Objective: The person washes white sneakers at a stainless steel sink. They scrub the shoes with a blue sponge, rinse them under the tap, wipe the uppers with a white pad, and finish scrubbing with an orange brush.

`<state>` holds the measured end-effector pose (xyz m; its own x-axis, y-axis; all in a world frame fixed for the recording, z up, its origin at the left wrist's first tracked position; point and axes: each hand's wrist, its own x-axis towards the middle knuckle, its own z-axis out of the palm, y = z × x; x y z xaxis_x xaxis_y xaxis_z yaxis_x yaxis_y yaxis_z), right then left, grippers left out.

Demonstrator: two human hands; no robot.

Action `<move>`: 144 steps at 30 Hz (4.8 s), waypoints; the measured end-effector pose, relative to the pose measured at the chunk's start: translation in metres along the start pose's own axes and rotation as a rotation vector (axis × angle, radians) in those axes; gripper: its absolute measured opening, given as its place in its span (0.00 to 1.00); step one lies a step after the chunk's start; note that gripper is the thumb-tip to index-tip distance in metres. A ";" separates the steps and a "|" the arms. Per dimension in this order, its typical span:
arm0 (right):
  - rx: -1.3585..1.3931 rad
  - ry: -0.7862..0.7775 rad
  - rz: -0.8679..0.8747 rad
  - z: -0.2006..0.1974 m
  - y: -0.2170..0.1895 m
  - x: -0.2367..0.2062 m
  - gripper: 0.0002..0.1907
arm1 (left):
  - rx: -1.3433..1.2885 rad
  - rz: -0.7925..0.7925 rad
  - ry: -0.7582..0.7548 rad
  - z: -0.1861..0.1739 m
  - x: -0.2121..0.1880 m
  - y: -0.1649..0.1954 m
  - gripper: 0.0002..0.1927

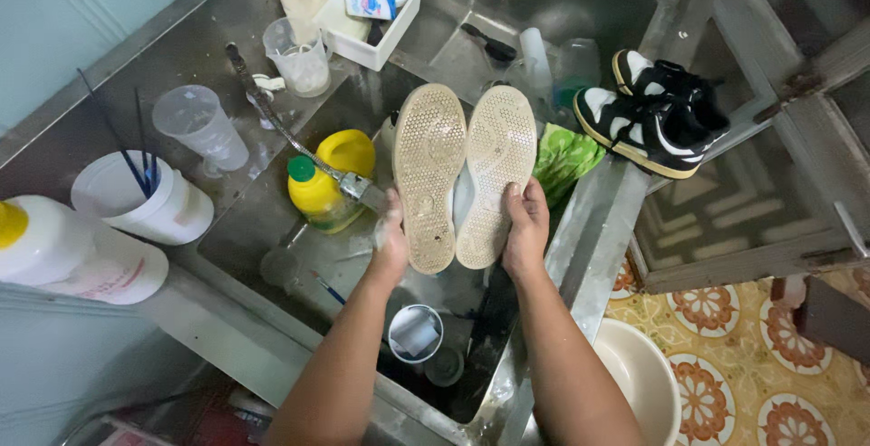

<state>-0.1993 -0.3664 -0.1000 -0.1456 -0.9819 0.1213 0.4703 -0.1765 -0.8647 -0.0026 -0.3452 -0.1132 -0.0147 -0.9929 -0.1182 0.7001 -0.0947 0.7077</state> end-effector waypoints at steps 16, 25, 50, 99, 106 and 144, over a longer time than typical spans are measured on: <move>0.282 0.079 0.385 -0.023 -0.003 0.018 0.27 | 0.106 0.109 -0.055 0.007 -0.016 0.033 0.20; 0.313 0.015 0.424 -0.022 0.006 0.019 0.26 | 0.026 0.080 -0.167 0.010 -0.022 0.038 0.29; 0.296 0.048 0.454 -0.011 -0.007 0.015 0.27 | -0.052 -0.005 -0.143 0.003 -0.018 0.031 0.29; 0.584 -0.212 0.589 -0.050 0.008 0.012 0.33 | 2.747 0.336 0.172 0.025 0.122 0.172 0.17; 0.605 -0.178 0.613 -0.044 -0.004 0.010 0.36 | 3.059 -0.023 0.075 0.031 0.130 0.187 0.21; -1.609 -0.459 0.318 -0.006 0.013 -0.020 0.24 | 1.076 0.124 0.110 -0.055 -0.233 0.114 0.34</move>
<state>-0.1957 -0.3487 -0.1166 0.1532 -0.9505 -0.2702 -0.9032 -0.0237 -0.4286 0.1196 -0.1210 -0.0435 0.1148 -0.9930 -0.0276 -0.3001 -0.0612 0.9519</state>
